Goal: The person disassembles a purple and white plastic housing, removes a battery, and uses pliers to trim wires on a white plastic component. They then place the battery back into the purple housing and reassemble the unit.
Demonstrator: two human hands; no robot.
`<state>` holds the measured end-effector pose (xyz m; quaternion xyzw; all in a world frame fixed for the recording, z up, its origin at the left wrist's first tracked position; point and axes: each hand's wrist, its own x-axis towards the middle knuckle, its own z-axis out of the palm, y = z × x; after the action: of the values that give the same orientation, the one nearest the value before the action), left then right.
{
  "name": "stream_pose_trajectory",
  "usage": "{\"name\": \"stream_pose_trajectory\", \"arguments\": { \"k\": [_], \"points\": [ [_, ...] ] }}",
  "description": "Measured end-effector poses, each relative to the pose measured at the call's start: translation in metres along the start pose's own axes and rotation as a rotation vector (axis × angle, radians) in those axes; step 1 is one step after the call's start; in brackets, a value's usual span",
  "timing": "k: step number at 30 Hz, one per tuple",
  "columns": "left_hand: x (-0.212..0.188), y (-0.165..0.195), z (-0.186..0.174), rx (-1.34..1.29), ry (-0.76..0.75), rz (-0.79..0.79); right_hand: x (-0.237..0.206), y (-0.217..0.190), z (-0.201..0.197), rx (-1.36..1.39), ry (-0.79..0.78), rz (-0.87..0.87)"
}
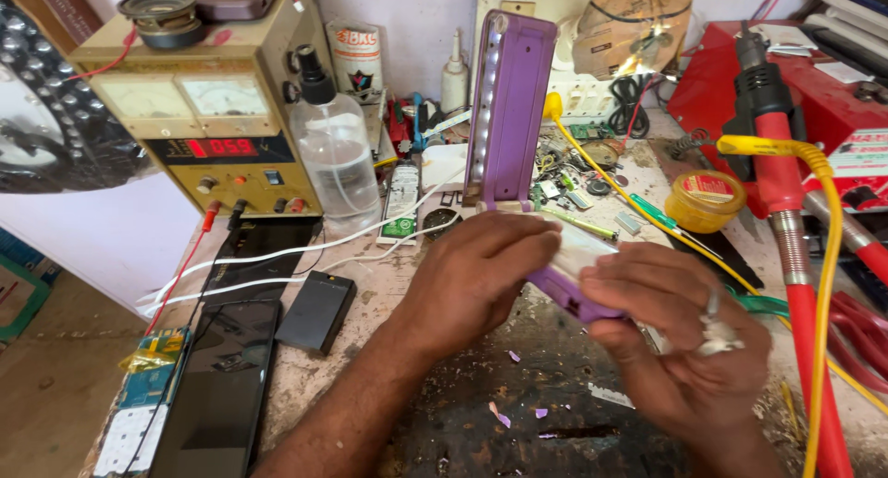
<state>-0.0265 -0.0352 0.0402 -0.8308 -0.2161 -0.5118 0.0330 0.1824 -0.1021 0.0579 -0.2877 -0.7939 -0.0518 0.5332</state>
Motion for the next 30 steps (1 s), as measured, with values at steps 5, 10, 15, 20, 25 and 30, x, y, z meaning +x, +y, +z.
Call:
{"name": "stream_pose_trajectory", "arguments": {
  "k": [5,10,15,20,25,30],
  "points": [
    [0.001,0.004,0.000,-0.045,-0.010,-0.031,-0.002,0.002,-0.002,0.078,0.051,0.044],
    [0.002,0.001,-0.003,-0.078,0.007,-0.010,-0.005,0.005,0.000,0.434,0.140,0.273],
    [0.002,0.000,-0.002,-0.104,0.020,0.017,-0.006,0.013,-0.006,0.409,-0.006,0.150],
    [-0.002,-0.001,-0.005,-0.111,0.002,-0.002,-0.007,0.009,-0.007,0.318,-0.051,0.048],
    [-0.001,0.000,-0.007,0.013,0.065,0.027,-0.009,0.021,-0.006,1.096,0.121,0.695],
    [-0.004,-0.005,-0.008,0.144,-0.004,0.150,-0.034,0.060,0.000,1.154,-0.066,1.315]
  ]
}}
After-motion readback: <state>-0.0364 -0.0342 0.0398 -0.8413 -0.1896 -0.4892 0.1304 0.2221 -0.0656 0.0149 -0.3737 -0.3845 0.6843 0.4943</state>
